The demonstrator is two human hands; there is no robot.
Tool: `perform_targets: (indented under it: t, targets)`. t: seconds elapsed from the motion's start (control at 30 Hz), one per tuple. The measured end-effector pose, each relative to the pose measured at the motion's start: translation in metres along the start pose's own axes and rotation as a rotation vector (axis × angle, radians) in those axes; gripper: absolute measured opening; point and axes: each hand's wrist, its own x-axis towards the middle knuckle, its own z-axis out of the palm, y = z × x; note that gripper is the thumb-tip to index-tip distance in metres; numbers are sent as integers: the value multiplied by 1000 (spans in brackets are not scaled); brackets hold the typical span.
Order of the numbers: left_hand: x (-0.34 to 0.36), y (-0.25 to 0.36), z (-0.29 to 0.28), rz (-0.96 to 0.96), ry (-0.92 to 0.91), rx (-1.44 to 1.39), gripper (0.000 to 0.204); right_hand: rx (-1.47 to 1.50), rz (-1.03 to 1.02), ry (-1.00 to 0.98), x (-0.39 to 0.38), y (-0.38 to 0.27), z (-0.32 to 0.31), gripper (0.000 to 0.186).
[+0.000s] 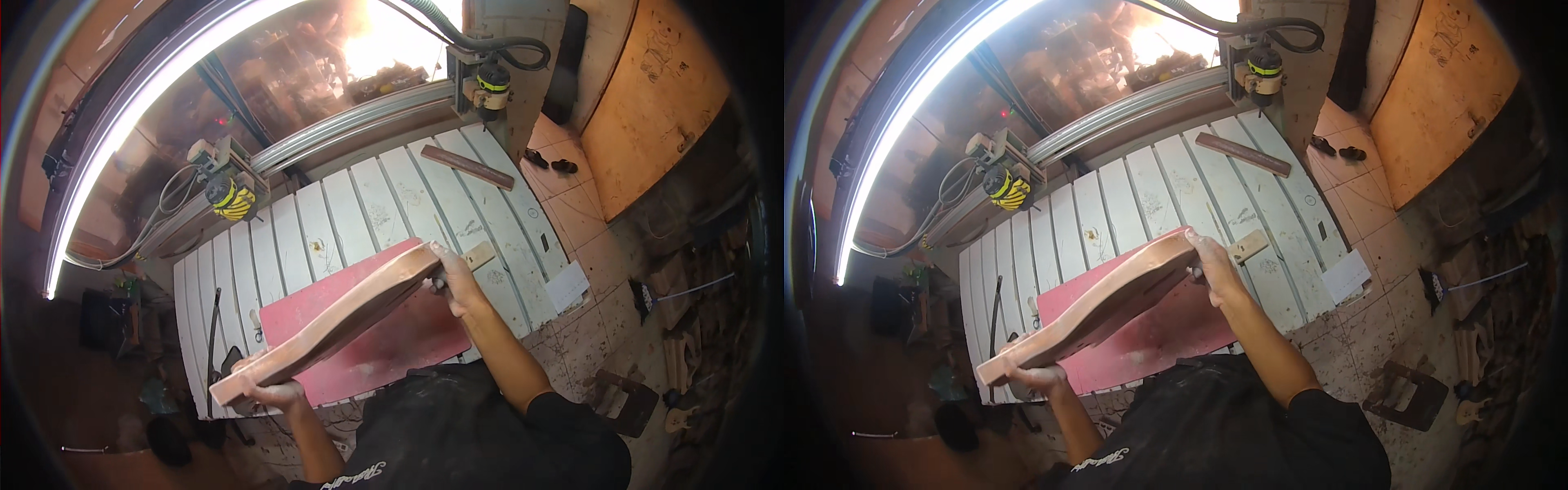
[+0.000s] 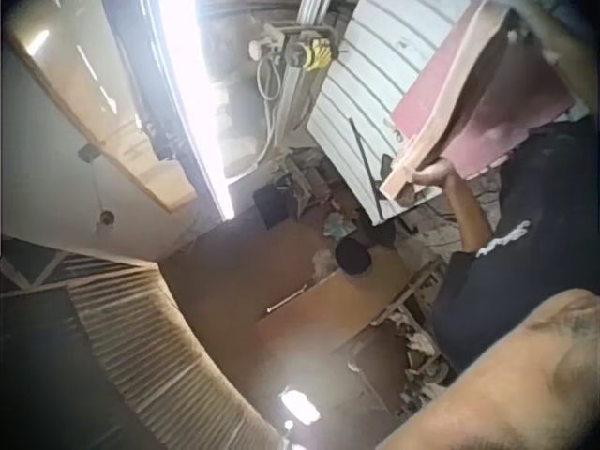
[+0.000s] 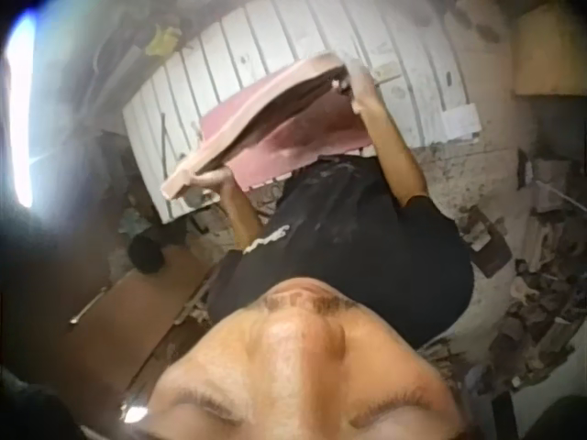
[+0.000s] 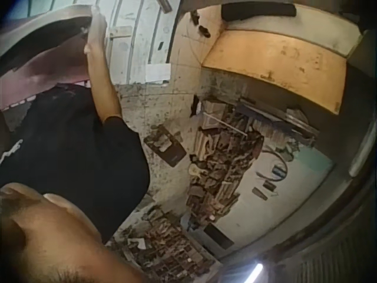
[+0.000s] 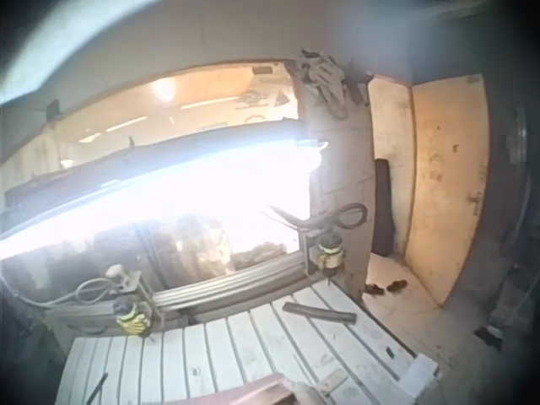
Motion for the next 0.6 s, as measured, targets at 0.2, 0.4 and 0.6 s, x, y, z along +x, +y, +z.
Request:
perform_targets:
  t: [0.2, 0.4, 0.6]
  targets:
    - [-3, -35, -21, -151, 33, -39, 43, -186, -138, 15, -12, -9, 6, 41]
    - [-6, -41, -39, -369, 259, -35, 70, -316, -144, -60, -22, -6, 31, 51]
    - [-7, -47, -66, -286, 203, 92, 64, -350, -142, -95, -25, 0, 46, 51]
